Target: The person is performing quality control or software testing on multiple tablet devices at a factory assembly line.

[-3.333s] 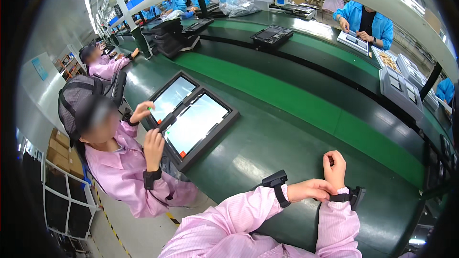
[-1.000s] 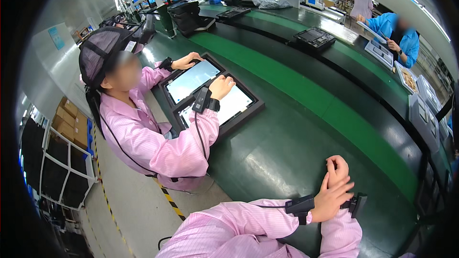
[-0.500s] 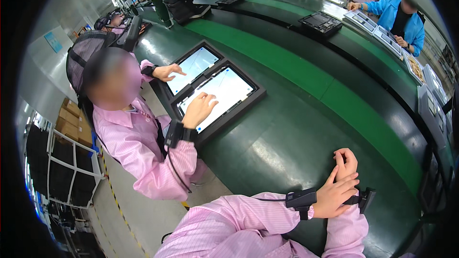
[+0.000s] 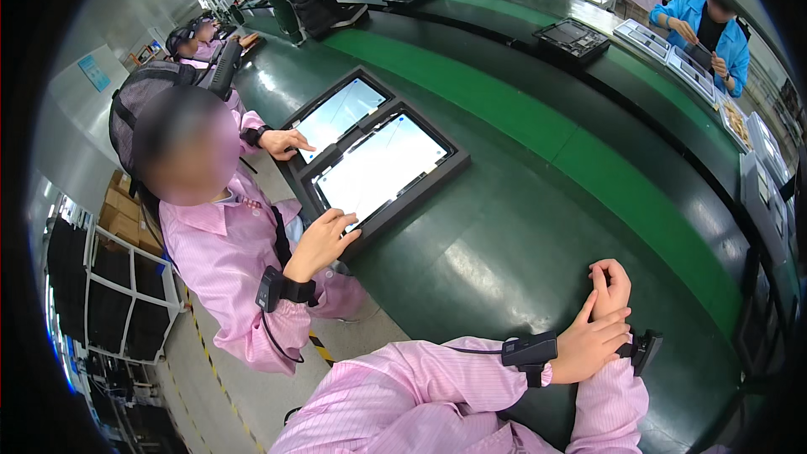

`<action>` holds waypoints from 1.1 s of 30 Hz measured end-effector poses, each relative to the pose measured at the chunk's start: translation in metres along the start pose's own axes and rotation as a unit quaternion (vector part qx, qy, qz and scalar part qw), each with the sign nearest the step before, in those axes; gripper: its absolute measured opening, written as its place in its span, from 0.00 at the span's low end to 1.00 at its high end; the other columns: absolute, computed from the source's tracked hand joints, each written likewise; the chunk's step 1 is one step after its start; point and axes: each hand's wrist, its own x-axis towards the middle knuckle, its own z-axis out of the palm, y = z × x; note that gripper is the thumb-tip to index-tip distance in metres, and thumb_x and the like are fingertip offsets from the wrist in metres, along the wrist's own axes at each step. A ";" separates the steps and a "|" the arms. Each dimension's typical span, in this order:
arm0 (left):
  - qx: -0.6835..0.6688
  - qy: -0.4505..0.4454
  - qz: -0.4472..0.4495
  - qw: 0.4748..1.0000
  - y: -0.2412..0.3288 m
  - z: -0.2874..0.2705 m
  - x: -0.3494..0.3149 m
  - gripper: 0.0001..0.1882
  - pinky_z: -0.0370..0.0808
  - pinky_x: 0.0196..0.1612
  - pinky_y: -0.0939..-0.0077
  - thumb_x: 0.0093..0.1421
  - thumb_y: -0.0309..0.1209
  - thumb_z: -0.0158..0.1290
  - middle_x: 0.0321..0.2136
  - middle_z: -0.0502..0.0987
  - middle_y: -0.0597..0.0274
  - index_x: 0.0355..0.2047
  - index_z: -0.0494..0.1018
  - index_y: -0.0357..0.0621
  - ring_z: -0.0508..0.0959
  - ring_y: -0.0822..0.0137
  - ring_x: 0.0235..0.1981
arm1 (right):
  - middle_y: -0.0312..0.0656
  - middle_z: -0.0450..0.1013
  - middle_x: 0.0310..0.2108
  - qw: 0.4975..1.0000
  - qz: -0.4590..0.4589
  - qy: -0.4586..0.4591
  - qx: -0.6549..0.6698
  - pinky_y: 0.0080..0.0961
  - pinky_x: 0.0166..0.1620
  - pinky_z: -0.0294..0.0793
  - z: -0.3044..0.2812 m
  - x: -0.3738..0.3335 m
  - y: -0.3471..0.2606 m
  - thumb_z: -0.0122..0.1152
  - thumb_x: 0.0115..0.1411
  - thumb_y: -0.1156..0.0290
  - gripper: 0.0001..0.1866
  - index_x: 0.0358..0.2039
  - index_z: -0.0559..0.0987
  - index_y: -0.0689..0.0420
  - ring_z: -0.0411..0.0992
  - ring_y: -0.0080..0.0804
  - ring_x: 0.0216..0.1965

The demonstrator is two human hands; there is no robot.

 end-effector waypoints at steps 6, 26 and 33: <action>-0.006 -0.008 -0.001 1.000 -0.007 0.003 0.004 0.20 0.42 0.67 0.34 0.56 0.37 0.57 0.52 0.72 0.68 0.48 0.74 0.45 0.59 0.64 0.66 | 0.40 0.71 0.23 1.000 -0.003 0.004 0.002 0.26 0.31 0.68 0.001 0.005 0.009 0.57 0.58 0.75 0.04 0.27 0.75 0.62 0.68 0.29 0.25; -0.124 -0.015 0.012 0.992 -0.016 -0.008 0.003 0.21 0.38 0.68 0.36 0.49 0.33 0.61 0.50 0.73 0.64 0.45 0.74 0.44 0.58 0.60 0.66 | 0.40 0.72 0.25 0.999 0.023 0.009 0.040 0.23 0.33 0.69 0.006 0.003 0.003 0.56 0.59 0.77 0.04 0.28 0.75 0.63 0.70 0.26 0.27; -0.116 -0.016 0.015 0.993 -0.010 -0.010 -0.002 0.22 0.38 0.67 0.36 0.49 0.33 0.61 0.50 0.72 0.64 0.45 0.74 0.44 0.58 0.60 0.66 | 0.39 0.72 0.25 0.999 0.017 0.005 0.049 0.23 0.33 0.69 0.006 -0.003 -0.003 0.56 0.60 0.77 0.04 0.28 0.75 0.63 0.70 0.26 0.27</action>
